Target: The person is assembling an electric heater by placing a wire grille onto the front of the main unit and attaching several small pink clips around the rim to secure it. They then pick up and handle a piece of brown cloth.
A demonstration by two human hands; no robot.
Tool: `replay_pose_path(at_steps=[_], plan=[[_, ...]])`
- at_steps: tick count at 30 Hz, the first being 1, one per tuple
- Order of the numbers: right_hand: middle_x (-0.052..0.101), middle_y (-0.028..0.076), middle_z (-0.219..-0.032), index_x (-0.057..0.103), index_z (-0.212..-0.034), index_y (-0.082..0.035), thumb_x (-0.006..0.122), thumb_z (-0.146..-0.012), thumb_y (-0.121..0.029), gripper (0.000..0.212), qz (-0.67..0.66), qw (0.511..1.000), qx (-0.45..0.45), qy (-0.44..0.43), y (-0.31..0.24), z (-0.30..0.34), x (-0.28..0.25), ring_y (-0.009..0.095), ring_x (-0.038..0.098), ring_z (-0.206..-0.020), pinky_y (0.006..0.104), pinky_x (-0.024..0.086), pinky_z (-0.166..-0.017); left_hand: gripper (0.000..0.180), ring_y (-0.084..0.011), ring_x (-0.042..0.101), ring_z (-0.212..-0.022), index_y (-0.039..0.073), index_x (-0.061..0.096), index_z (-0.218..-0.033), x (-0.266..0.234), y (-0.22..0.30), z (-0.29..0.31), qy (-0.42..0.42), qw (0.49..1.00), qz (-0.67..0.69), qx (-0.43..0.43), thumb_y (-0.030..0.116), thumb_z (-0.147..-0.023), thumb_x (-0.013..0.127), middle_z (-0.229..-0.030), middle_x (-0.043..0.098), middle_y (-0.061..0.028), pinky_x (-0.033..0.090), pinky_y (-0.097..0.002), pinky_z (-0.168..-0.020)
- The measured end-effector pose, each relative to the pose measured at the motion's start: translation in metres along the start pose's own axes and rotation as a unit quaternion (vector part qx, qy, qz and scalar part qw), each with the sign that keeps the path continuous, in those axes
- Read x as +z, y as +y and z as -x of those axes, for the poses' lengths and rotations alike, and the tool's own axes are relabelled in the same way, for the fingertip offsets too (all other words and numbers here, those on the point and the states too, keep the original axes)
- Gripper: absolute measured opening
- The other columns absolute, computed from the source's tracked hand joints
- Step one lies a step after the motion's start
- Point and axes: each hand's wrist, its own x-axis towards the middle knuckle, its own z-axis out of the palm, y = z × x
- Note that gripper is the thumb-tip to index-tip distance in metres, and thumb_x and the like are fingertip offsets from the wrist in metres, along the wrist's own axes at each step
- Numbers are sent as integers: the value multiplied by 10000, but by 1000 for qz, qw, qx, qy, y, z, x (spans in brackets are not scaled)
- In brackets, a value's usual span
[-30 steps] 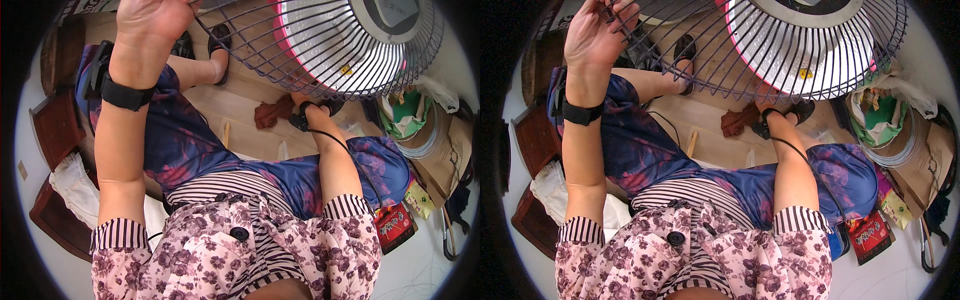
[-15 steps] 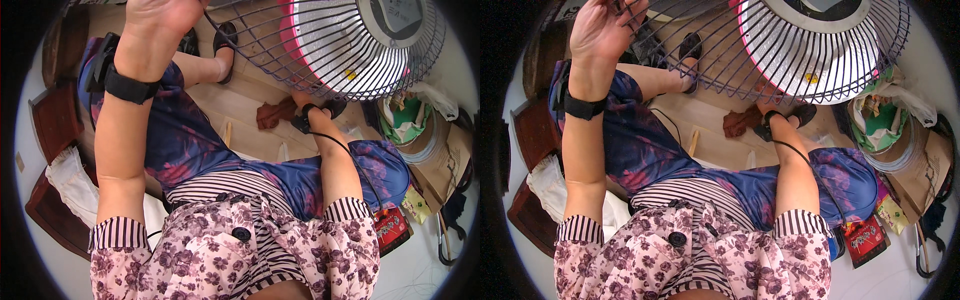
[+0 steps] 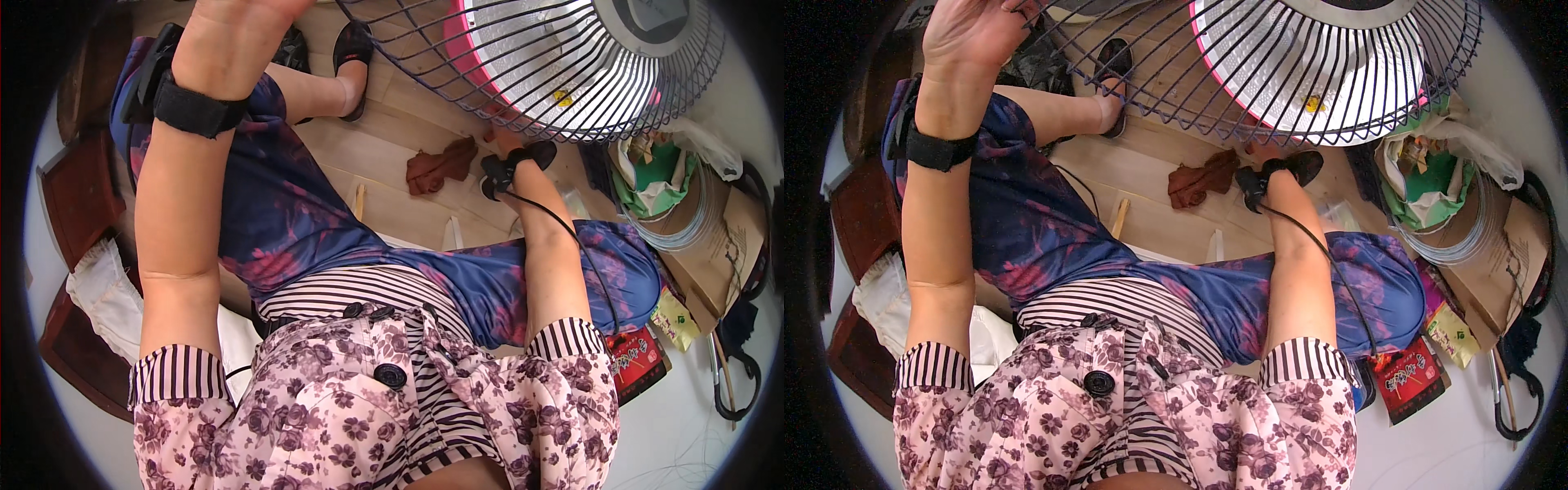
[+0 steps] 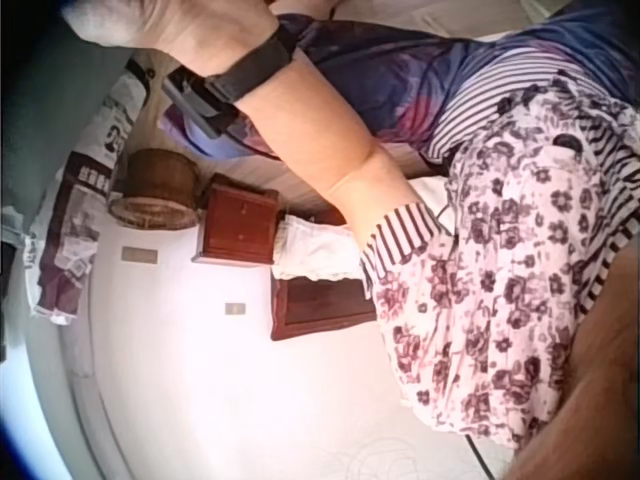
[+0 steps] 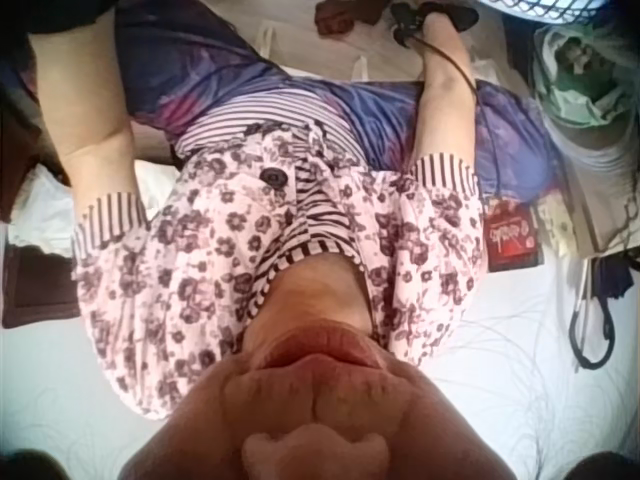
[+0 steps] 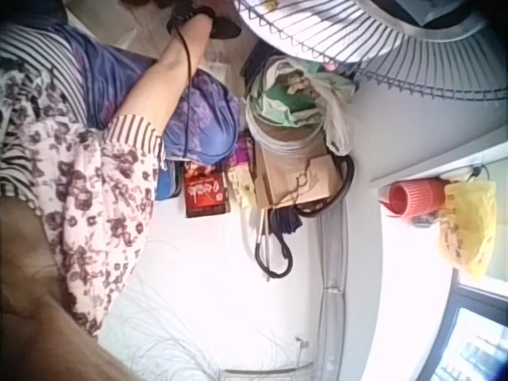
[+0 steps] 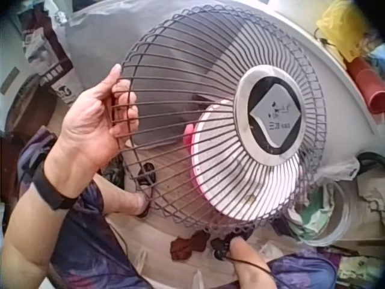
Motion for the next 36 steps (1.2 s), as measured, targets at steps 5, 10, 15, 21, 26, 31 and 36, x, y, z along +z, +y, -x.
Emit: replay_pose_path(at_steps=[5,10,15,21,26,31,36], plan=[[605,174,-935,579,-1001,-62,510,-844,-247,252,15,994,-47,95,-63,22,7,340,582,-892,400,454,-738,346,-160,572,-562,125,516,-700,-1,-3,4,-2,999,-36,19,350,-951,437,-608,551,-2,371,-221,-392],[590,211,-997,586,-1024,-58,606,-782,-260,316,146,971,-96,164,-88,40,-3,386,561,-937,431,460,-792,354,-153,569,-556,126,513,-693,5,-2,0,-14,1000,-16,2,353,-952,433,-608,554,-2,360,-213,-375],[576,206,-1053,582,-1055,-41,604,-793,-302,371,72,990,-49,110,-94,52,2,393,523,-1012,427,433,-856,370,-157,572,-532,127,505,-681,4,0,4,18,1000,-11,-21,360,-956,421,-594,554,-3,352,-212,-356],[541,199,-1128,568,-1084,-42,548,-828,-262,338,75,996,-42,27,-87,50,7,387,489,-1068,422,393,-906,379,-170,590,-510,140,494,-667,4,2,4,30,999,-7,-35,379,-952,420,-578,553,-5,382,-225,-357],[537,204,-1135,553,-1090,-40,429,-866,-173,288,88,991,-102,-15,-79,49,9,379,493,-1075,439,396,-892,350,-140,570,-511,142,505,-685,3,-1,0,73,997,32,-16,375,-940,451,-577,528,17,451,-241,-441],[557,285,-1040,575,-998,-2,417,-878,-329,383,32,997,-61,32,-34,40,50,429,528,-978,444,421,-820,327,-113,515,-492,141,528,-716,-2,3,1,89,992,55,-66,374,-936,462,-569,492,53,436,-256,-462],[602,208,-1036,581,-1076,-39,474,-878,-352,385,132,973,-187,-1,13,-2,77,376,548,-976,411,430,-825,318,-101,524,-500,152,520,-714,-8,-7,-3,91,994,29,-53,378,-932,470,-571,496,57,464,-254,-489]])
